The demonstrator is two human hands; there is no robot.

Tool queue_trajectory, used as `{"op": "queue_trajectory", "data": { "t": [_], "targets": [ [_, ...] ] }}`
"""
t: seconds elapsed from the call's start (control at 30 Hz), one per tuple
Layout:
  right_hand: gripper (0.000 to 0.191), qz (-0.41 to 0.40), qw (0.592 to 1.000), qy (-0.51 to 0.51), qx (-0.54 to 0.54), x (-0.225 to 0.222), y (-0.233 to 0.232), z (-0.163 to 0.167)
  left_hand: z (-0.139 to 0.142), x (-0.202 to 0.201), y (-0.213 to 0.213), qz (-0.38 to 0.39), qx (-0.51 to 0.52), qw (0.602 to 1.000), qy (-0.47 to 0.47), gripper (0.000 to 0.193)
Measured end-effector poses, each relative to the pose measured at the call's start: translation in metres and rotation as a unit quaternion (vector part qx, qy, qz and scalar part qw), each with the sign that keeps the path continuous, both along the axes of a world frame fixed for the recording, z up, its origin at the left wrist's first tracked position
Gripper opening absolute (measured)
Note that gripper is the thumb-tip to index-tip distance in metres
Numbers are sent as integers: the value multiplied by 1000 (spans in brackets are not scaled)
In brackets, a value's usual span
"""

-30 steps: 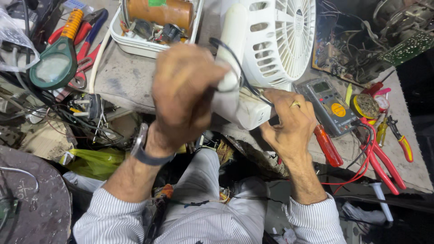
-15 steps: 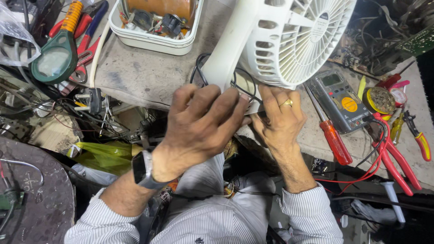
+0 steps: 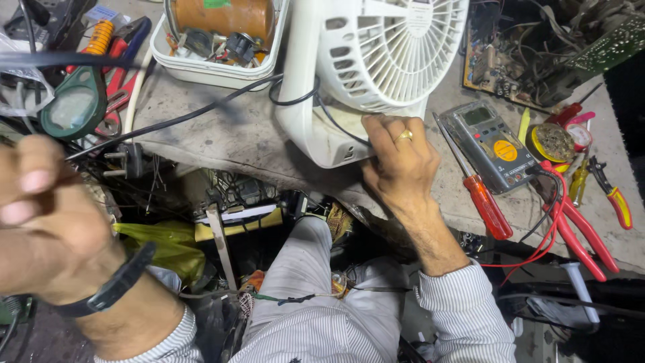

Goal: The person uses a screwdriver to remove screws from a white plastic housing containing a cylindrical motor and wires. They then handle a small black component and later plug in a white portable fan, pressing its buttons to test operation.

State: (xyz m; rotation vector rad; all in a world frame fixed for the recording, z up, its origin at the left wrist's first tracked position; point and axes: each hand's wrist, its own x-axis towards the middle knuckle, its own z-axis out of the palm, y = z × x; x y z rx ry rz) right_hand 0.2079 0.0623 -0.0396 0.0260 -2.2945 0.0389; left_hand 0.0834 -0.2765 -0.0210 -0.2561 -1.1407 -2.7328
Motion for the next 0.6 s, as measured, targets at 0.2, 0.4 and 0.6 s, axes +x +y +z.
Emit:
{"op": "queue_trajectory", "data": {
  "t": [0.2, 0.4, 0.6],
  "targets": [
    [62, 19, 999, 15, -21, 1, 4, 4, -13, -13, -4, 92, -192, 974, 72, 28],
    [59, 17, 1000, 14, -10, 0, 4, 2, -2, -11, 48, 231, -642, 659, 318, 42],
    [63, -7, 1000, -8, 10, 1, -1, 0, 38, 11, 64, 171, -597, 640, 452, 54]
  ]
}}
